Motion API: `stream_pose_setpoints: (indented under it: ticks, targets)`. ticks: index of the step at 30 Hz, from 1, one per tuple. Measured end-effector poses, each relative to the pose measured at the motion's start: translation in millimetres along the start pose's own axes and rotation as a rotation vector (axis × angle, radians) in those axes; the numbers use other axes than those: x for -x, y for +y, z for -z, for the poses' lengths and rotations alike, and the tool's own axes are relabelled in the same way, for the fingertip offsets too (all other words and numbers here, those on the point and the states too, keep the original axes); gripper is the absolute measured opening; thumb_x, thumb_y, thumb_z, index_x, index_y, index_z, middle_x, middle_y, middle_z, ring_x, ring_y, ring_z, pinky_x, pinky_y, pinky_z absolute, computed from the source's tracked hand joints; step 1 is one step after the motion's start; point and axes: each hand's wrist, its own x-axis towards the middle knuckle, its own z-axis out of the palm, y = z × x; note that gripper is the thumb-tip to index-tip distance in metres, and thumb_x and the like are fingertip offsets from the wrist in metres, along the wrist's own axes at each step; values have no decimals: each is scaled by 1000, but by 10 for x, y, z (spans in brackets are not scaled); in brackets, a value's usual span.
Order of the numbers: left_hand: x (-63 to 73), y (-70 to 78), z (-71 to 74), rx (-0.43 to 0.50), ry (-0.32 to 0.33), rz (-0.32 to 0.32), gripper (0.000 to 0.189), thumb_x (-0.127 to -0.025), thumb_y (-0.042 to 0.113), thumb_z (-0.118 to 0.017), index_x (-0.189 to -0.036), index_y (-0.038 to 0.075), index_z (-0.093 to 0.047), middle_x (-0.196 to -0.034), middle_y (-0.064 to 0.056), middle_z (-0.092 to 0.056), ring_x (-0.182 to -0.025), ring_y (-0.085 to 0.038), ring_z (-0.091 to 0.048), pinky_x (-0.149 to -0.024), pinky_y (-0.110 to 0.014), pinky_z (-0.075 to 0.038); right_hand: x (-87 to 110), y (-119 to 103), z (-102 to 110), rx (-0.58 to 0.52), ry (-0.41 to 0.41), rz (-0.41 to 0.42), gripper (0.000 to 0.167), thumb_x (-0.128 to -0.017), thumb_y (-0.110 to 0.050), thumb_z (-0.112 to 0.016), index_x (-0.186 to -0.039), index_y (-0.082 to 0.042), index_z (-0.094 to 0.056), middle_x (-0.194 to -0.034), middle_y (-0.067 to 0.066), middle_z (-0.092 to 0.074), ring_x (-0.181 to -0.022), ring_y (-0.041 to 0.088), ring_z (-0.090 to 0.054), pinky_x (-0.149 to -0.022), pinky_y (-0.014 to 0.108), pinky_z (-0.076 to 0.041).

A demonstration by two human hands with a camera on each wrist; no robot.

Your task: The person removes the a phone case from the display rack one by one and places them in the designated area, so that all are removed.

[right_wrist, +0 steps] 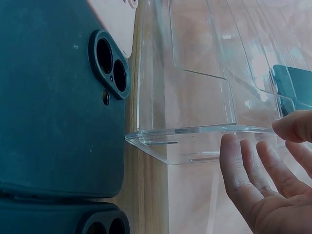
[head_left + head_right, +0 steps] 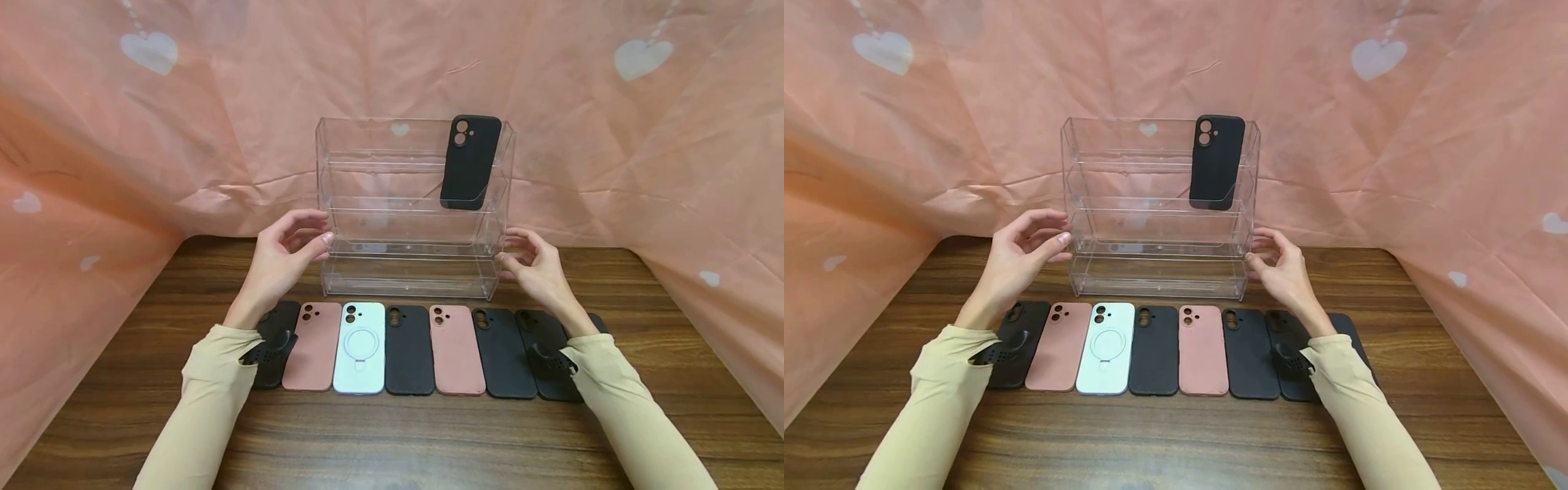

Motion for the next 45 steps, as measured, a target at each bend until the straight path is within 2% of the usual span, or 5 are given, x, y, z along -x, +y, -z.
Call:
stream_pose_setpoints:
  ticks: [12,18,25,33,45]
  targets:
    - [-249,159,-426,75,-49,-61,35,-94,9,-72,-127,7,-64,-123,-19,-64,-105,-20,-70,-87,-35,-61,3,4,-7,1,-6,21,48,-97,5,-61,-142,4,-46,-119,10,-58,-93,5,-70,-71,26,-62]
    - [-327,187,-546,81,-47,-89,37,-93,10,-72,-128,5,-63,-119,-14,-67,-100,-20,-72,-89,-45,-60,6,4,-18,1,-9,18,49,-97,5,-62,-143,5,-45,-119,10,-58,-93,5,-69,-72,26,-62]
    - [-464,200,-673,115,-46,-104,34,-93,12,-73,-126,10,-66,-119,-11,-66,-102,-25,-71,-86,-38,-61,3,2,-19,-1,-4,12,46,-97,4,-62,-141,2,-47,-119,10,-58,-93,5,-69,-72,28,-62]
    - [-663,180,-865,74,-16,-124,34,-93,14,-73,-126,8,-66,-118,-13,-67,-105,-27,-71,-85,-38,-62,5,-1,-18,5,-6,6,49,-97,5,-60,-143,5,-45,-120,9,-58,-92,6,-70,-72,27,-62]
    - [-990,165,-1167,26,21,-232,33,-93,13,-74,-124,6,-66,-120,-20,-68,-107,-23,-69,-96,-33,-55,1,2,-2,9,-14,5,49,-98,4,-60,-144,3,-45,-122,10,-57,-94,7,-70,-73,28,-62]
